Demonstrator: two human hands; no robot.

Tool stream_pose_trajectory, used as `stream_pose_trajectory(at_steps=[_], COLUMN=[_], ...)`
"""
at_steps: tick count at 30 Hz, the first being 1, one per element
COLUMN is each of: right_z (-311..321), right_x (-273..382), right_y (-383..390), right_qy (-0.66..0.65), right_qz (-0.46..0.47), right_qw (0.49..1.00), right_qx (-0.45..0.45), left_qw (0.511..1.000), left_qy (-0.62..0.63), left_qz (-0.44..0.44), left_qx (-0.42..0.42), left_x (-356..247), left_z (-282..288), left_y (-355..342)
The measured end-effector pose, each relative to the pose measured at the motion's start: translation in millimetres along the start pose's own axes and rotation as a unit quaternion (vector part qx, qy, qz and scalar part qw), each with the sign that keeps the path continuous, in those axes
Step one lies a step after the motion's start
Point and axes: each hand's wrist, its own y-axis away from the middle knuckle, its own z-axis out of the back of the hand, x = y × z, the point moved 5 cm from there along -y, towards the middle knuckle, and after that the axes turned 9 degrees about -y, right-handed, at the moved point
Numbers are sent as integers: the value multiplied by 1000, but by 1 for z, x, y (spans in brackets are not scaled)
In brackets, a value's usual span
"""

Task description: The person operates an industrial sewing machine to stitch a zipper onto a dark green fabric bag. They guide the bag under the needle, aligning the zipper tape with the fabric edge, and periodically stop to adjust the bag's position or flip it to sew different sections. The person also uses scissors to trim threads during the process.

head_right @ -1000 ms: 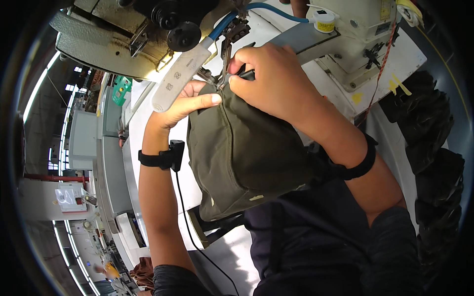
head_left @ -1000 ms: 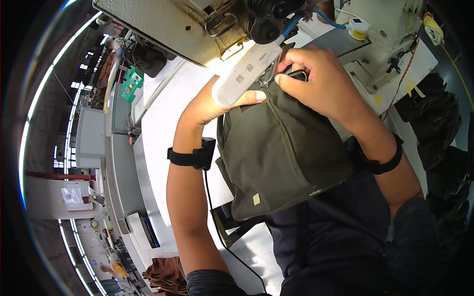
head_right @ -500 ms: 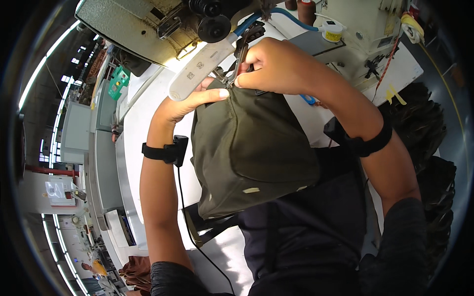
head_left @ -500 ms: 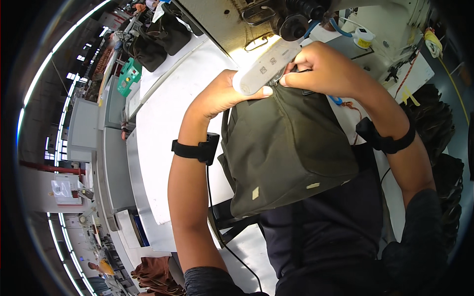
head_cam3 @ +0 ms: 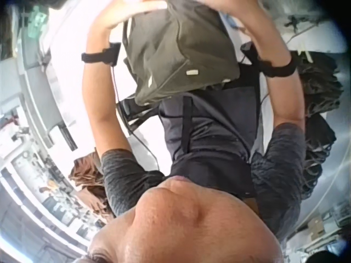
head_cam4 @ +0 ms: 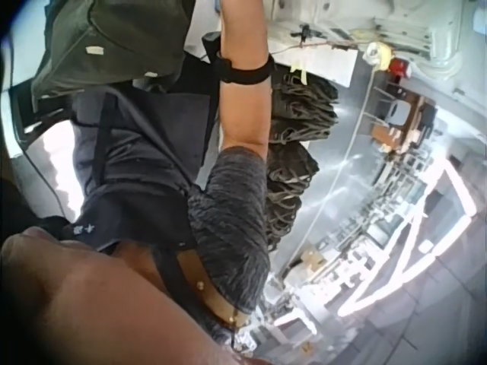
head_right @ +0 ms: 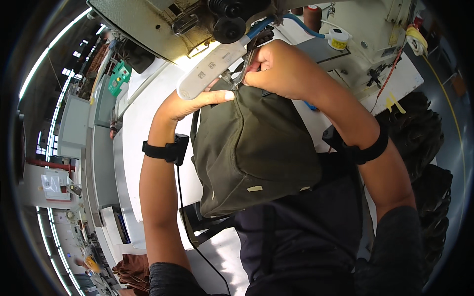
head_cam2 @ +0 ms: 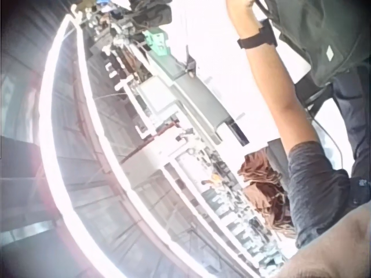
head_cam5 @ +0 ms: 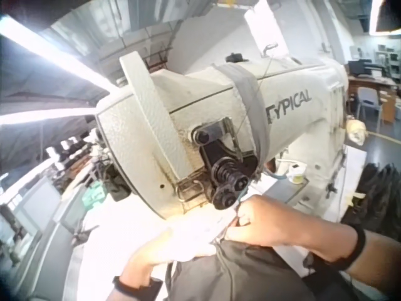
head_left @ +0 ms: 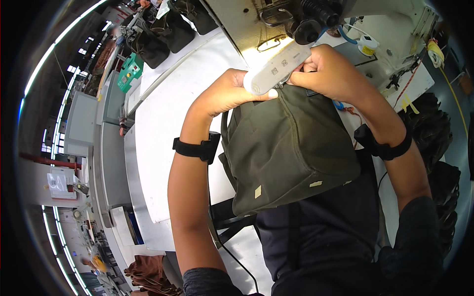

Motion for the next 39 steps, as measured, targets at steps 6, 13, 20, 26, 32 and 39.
stream_pose_trajectory(at_steps=[6, 13, 20, 26, 32, 39], right_z=[3, -2, -20, -39, -48, -70], right_x=[-9, 0, 4, -11, -31, -45], right_y=[-4, 18, 54, 67, 67, 59], right_qy=[10, 85, 105, -40, -161, -253], right_qz=[4, 73, 78, -53, -24, 16], right_qw=[1000, 987, 974, 989, 976, 955], right_qx=[-10, -118, -184, -134, -146, -156], left_qw=[1000, 999, 997, 995, 916, 748], left_qy=[7, 42, 45, -4, -398, -656], left_qz=[5, 25, 66, 99, -40, -58], left_qx=[1, 1, 4, -17, -23, -85], left_x=[0, 28, 34, 23, -104, -93], left_z=[-1, 19, 33, 51, -4, -54], left_y=[-3, -3, -7, -1, 79, 113])
